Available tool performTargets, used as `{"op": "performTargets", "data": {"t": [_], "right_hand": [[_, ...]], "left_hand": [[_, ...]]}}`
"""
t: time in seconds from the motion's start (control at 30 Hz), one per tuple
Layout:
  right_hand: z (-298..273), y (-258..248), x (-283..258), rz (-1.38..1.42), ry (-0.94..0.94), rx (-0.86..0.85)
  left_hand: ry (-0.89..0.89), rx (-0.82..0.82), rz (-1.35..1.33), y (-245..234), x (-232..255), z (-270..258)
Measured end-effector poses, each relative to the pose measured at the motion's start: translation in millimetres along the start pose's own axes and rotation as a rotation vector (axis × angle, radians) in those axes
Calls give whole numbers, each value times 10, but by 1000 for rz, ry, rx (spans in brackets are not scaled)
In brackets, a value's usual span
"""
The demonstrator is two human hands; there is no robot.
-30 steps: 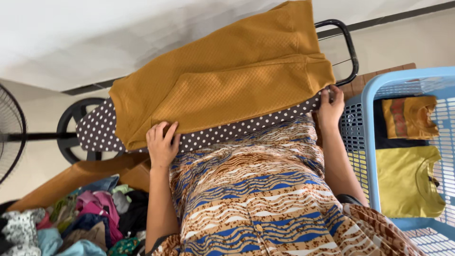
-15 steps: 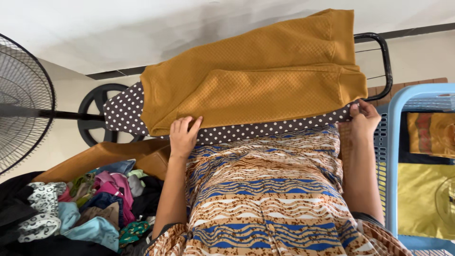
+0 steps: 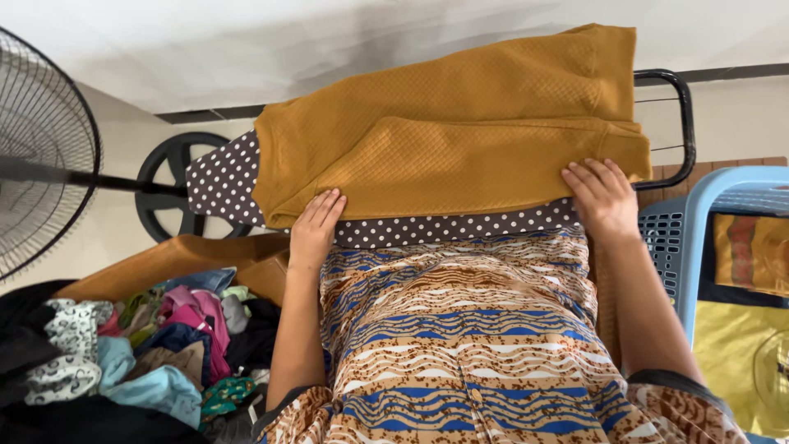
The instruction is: The person folds several garments on a polka-dotted ironing board and places them into a blue laundry basket. They handle a mustard-colored towel, a pink graphic t-shirt, and light blue pajama pants, folding each neatly before stacking them in the basket.
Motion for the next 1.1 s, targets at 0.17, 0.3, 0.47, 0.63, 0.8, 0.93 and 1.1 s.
{"op": "performTargets", "data": {"t": [0.17, 0.3, 0.47, 0.63, 0.8, 0.93, 1.1], "right_hand": [[-165, -109, 98, 17, -34, 77], [-464, -328, -74, 27, -1, 67], [-512, -292, -185, 115, 88, -25], [-514, -224, 171, 654, 180, -89], [-385, -65, 360, 383, 353, 76], [-178, 236, 371, 110, 254, -168], [-118, 145, 447, 167, 314, -69]], "left_hand": [[11, -9, -20, -209, 98, -99], [40, -80, -42, -365, 252, -313], [-60, -202, -73, -364, 363, -306], [-129, -242, -239, -393, 374, -32], [-253, 32, -236, -23, 509, 360], [-331, 18, -149, 466, 518, 544], [-345, 134, -261, 564, 474, 434]]}}
Point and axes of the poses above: each hand's wrist, its own z-axis towards the middle knuckle, its own y-axis out of the palm, x = y × z, the point moved 3 cm from there along z, towards the middle knuckle, and after that the axes turned 14 degrees about -y, right-handed, at the moved point
